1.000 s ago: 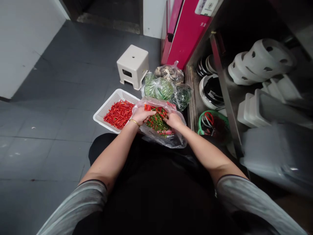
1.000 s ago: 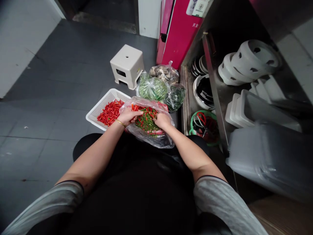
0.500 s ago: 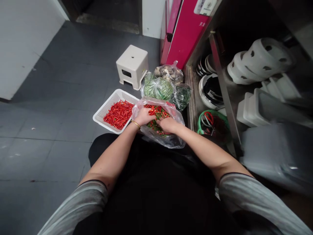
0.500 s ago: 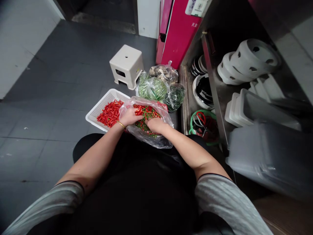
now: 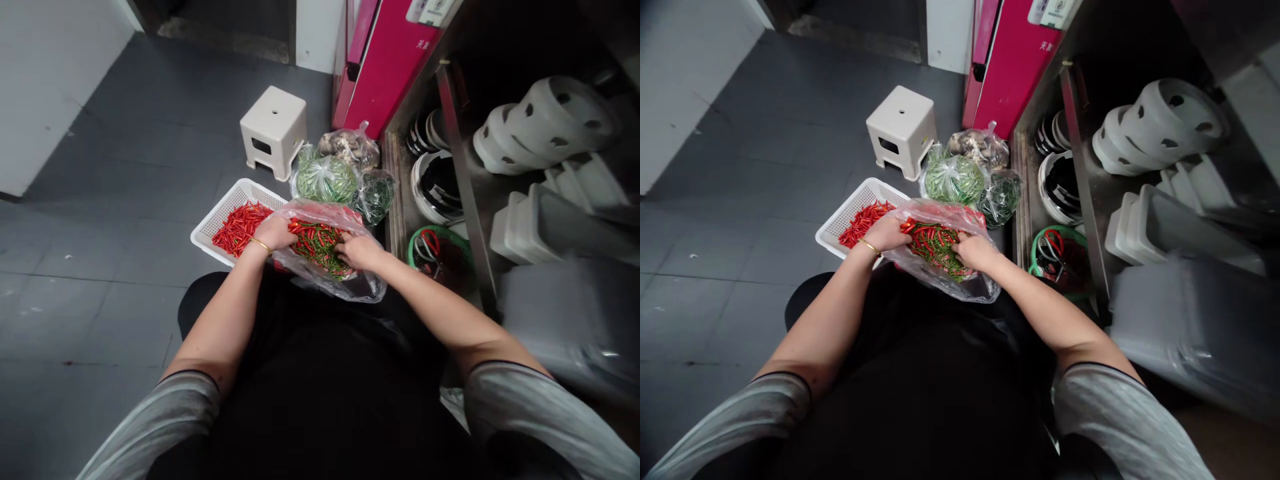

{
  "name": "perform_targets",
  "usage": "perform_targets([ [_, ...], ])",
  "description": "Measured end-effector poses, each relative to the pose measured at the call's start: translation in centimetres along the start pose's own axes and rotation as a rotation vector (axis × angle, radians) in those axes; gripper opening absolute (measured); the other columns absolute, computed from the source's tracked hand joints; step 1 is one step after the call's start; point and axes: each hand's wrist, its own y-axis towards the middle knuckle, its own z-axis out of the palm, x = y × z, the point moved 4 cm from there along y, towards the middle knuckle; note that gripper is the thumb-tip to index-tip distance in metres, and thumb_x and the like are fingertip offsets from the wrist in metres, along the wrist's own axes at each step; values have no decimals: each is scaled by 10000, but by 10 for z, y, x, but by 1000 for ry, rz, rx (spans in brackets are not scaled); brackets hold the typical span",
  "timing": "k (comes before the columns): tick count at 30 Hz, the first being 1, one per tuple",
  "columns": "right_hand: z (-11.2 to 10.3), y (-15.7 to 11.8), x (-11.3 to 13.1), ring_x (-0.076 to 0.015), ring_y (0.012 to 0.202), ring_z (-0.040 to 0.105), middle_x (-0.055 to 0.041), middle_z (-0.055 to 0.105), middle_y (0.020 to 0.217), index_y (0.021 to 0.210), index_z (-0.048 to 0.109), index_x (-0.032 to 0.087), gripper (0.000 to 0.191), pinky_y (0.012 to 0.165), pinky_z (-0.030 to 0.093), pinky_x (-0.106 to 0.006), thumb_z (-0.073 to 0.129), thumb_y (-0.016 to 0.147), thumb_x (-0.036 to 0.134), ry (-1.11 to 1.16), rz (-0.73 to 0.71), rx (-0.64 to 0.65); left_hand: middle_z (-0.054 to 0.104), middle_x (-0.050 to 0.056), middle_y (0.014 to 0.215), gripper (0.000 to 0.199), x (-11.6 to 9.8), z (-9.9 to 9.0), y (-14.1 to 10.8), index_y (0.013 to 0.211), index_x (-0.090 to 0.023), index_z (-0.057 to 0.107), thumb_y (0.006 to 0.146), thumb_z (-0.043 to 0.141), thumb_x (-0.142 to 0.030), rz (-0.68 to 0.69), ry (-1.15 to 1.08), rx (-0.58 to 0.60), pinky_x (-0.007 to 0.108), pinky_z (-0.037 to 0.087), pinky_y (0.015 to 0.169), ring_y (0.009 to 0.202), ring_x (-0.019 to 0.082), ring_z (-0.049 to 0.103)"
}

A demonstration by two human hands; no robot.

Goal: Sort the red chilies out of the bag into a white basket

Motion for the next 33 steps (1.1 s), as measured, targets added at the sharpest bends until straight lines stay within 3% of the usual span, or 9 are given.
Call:
perform_targets([
  [3, -13, 29, 26, -277, 979, 648, -181, 643, 1141, 1162, 659, 140, 462, 821, 497, -345, 388, 971, 462, 124, 132, -119, 518, -2, 517, 70, -3, -4, -1, 557, -187, 604, 585, 654, -227, 55, -135, -5, 249, 410, 573, 583, 164, 546],
  [7, -5, 61, 47, -273, 972, 655, -186, 690, 1066, 1048, 692, 102, 364, 786, 493, -310, 480, 937, 376, 257, 229, -46, 509, -18, 494, 115, -4, -2, -2, 521, -178, 557, 618, 620, -180, 1, -347, -32, 240, 372, 502, 488, 123, 476],
  [13, 0, 22, 14, -147, 645, 589, -18, 657, 681, 681, 631, 171, 230, 585, 384, -233, 598, 833, 340, 627, 319, -205, 496, -15, 451, 270, -14, 19, -6, 516, -169, 519, 647, 731, -271, -98, -643, 127, 228, 301, 414, 402, 90, 419],
  [17, -3, 0, 28, -98, 528, 483, 40, 538, 548, 594, 517, 177, 294, 530, 334, -216, 609, 810, 353, 936, 223, -397, 462, -17, 419, 356, -30, 36, -13, 517, -164, 496, 654, 761, -357, -85, -783, 310, 219, 244, 378, 367, 67, 365],
  [21, 8, 7, 43, -91, 429, 451, 64, 484, 494, 688, 521, 183, 367, 455, 354, -206, 588, 802, 526, 1388, 73, -210, 436, -26, 394, 374, -32, 36, -17, 500, -170, 478, 603, 786, -356, -57, -870, 351, 218, 227, 363, 358, 68, 362],
  [25, 9, 12, 30, -89, 338, 307, 121, 273, 432, 740, 468, 214, 531, 366, 315, -207, 440, 807, 740, 1720, 44, -113, 439, -41, 393, 304, -29, 29, -22, 568, -172, 538, 551, 809, -307, 47, -923, 508, 217, 215, 355, 340, 63, 335],
  [28, 2, 10, 22, -100, 385, 377, 72, 380, 476, 700, 450, 214, 540, 404, 348, -213, 369, 863, 722, 1494, 54, -236, 453, -40, 403, 281, -32, 31, -27, 614, -176, 570, 523, 821, -262, 83, -966, 588, 217, 267, 369, 353, 75, 375],
  [31, -5, 7, 18, -168, 669, 607, -54, 635, 708, 767, 559, 185, 486, 629, 456, -248, 319, 966, 557, 901, 203, -405, 423, -38, 370, 295, -36, 41, -28, 557, -183, 535, 529, 813, -277, 11, -1029, 560, 226, 329, 384, 366, 101, 429],
  [33, -7, 10, 15, -227, 885, 642, -123, 694, 902, 895, 628, 167, 440, 805, 455, -307, 315, 997, 458, 539, 303, -393, 402, -38, 341, 308, -36, 48, -25, 526, -182, 513, 540, 800, -291, -66, -1040, 524, 222, 327, 370, 348, 102, 424],
])
